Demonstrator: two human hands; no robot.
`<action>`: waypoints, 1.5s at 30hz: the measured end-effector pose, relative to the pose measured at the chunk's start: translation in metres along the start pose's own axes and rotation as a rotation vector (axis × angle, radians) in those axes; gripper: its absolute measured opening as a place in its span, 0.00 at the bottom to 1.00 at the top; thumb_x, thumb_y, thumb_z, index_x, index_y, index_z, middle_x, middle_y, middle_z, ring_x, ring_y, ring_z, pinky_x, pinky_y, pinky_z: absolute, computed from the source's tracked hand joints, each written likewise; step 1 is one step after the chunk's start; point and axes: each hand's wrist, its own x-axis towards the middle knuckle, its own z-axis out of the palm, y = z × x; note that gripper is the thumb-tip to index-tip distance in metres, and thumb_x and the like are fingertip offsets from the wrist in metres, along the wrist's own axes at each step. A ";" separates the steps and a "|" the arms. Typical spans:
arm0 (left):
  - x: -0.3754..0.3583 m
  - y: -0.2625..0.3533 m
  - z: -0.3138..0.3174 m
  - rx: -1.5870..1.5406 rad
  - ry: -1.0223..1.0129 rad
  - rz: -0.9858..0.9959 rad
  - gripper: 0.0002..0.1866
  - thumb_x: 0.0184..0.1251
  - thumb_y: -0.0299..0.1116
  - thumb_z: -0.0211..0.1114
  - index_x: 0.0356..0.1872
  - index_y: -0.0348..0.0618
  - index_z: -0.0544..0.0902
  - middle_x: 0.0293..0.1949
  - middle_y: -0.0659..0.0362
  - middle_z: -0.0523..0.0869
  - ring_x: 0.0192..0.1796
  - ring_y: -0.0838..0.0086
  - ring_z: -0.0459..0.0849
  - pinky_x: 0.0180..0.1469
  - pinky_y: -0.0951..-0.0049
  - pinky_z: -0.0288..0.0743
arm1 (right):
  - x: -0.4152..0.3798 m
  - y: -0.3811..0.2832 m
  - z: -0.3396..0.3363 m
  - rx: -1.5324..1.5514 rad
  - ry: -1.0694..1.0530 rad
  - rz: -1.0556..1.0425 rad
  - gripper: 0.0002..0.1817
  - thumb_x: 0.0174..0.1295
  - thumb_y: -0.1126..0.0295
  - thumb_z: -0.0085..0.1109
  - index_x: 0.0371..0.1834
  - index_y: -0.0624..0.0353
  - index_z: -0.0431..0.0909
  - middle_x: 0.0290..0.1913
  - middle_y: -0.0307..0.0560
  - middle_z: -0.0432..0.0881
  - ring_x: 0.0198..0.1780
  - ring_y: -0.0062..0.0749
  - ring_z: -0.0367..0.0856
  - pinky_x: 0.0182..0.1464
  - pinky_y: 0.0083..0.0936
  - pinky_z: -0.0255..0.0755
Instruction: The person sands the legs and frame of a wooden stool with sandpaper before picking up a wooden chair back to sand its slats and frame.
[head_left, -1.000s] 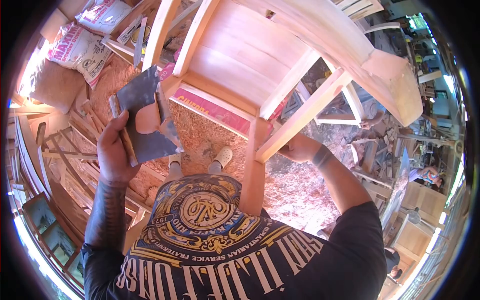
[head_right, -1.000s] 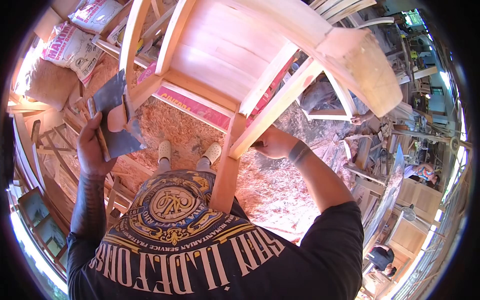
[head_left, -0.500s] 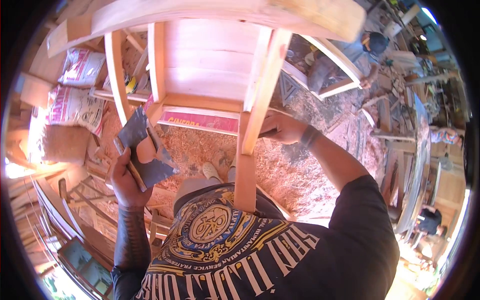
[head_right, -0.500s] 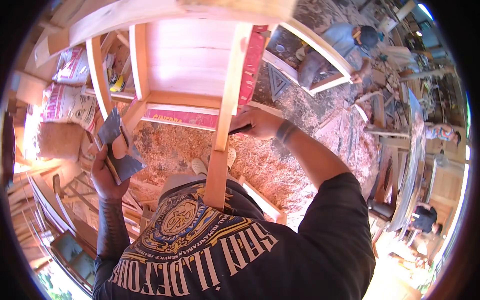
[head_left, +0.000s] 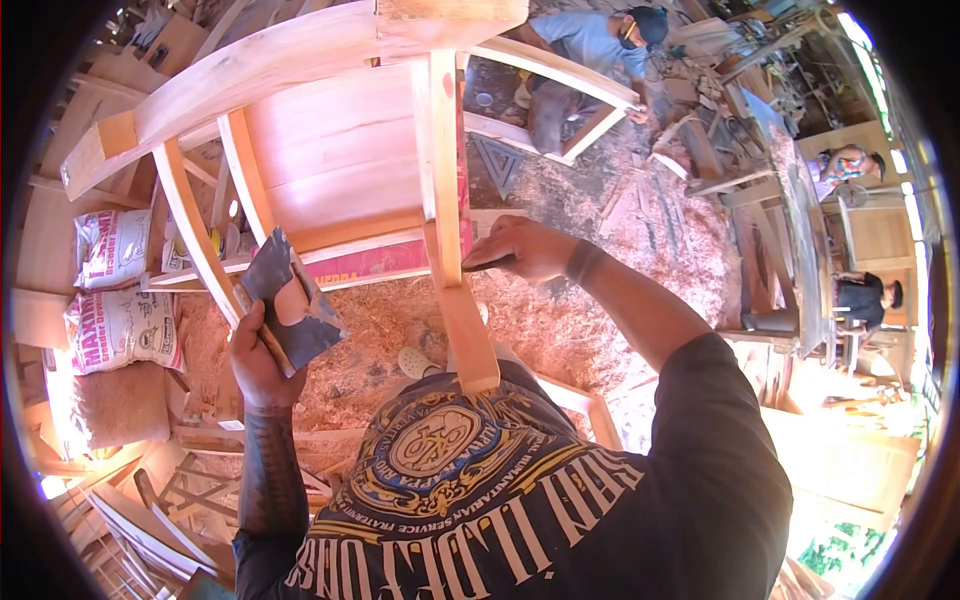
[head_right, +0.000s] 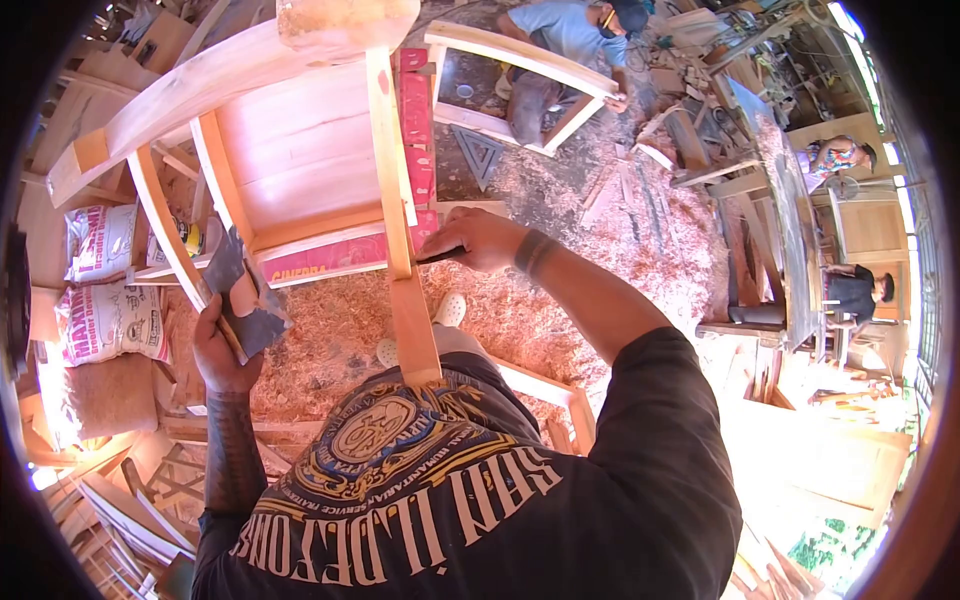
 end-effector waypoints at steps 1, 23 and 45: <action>0.001 -0.003 0.001 -0.005 -0.012 -0.011 0.22 0.85 0.38 0.50 0.71 0.38 0.75 0.63 0.51 0.86 0.65 0.58 0.86 0.69 0.52 0.79 | -0.002 -0.002 -0.005 0.007 -0.027 0.044 0.20 0.70 0.72 0.66 0.61 0.34 0.90 0.57 0.35 0.92 0.51 0.39 0.84 0.59 0.40 0.75; -0.065 -0.123 0.062 -0.199 0.143 0.294 0.22 0.84 0.41 0.52 0.68 0.39 0.78 0.63 0.53 0.87 0.64 0.60 0.86 0.70 0.53 0.77 | 0.061 0.091 -0.040 0.132 -0.242 -0.137 0.21 0.65 0.77 0.62 0.58 0.42 0.91 0.46 0.49 0.92 0.47 0.44 0.89 0.53 0.38 0.81; -0.093 -0.208 0.114 -0.251 0.654 0.832 0.20 0.84 0.40 0.54 0.64 0.37 0.79 0.59 0.52 0.88 0.62 0.58 0.87 0.68 0.52 0.80 | 0.090 0.150 -0.002 0.264 -0.342 -0.281 0.23 0.72 0.76 0.60 0.69 0.45 0.83 0.56 0.49 0.83 0.59 0.49 0.82 0.65 0.37 0.78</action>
